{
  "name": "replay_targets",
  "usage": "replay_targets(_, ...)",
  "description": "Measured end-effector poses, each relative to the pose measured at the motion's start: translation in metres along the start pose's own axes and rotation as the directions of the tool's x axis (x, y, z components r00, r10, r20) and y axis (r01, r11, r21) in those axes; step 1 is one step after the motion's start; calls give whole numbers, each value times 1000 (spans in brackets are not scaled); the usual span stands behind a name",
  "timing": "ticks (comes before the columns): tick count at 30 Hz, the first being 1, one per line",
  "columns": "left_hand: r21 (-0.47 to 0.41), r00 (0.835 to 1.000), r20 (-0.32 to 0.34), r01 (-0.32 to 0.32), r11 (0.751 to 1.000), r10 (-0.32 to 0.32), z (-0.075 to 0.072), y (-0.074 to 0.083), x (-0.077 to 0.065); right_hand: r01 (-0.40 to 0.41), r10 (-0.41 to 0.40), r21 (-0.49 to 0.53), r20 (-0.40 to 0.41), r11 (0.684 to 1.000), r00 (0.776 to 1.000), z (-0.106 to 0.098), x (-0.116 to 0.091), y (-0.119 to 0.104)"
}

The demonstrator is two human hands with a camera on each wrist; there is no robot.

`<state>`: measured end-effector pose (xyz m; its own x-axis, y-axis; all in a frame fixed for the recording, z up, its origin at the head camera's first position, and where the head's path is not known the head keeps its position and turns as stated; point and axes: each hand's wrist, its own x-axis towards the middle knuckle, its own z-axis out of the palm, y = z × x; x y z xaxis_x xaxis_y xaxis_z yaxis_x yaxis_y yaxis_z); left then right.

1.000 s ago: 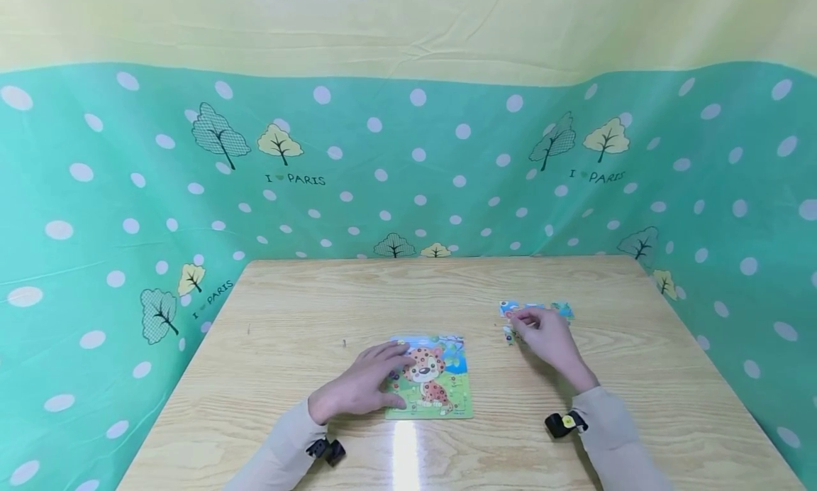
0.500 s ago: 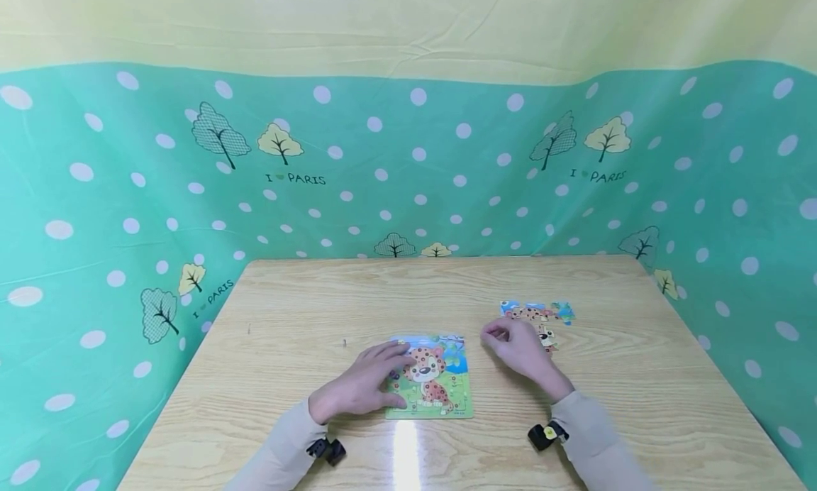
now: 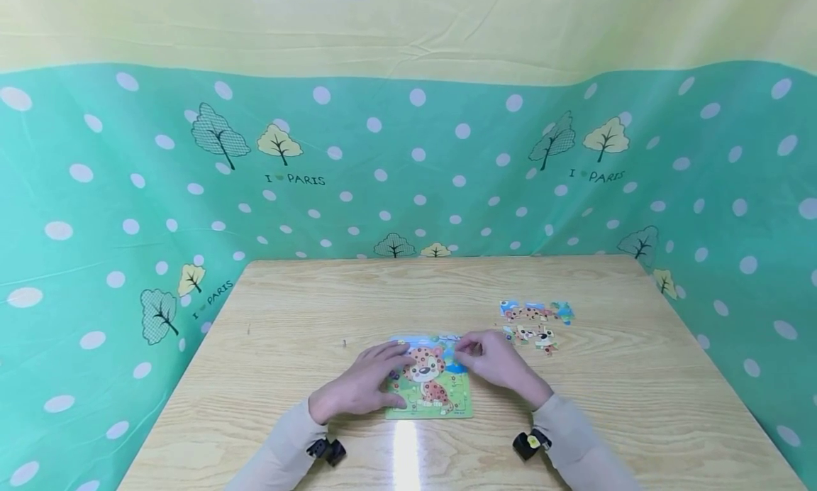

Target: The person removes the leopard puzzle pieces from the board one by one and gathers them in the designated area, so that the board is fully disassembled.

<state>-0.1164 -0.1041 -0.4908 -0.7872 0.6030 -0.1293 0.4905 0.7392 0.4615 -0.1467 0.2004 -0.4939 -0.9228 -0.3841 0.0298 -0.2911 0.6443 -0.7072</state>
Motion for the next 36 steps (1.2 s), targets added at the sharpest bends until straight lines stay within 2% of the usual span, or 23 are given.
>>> replay_targets(7,-2,1000,3,5,1000,-5,0,0,1,56,-54,-19,111,998,992,10,1,-6)
replay_targets(15,0,1000,-1,0,1000,0,0,1,1,54,-46,-43,177,998,983,14,1,-10)
replay_targets(28,-6,1000,1,-4,1000,4,-1,2,0,-30,32,-14,152,999,988,15,3,-18)
replay_targets(36,-13,999,-17,-36,999,36,-1,1,0,-42,48,-57,97,997,994,15,4,-17)
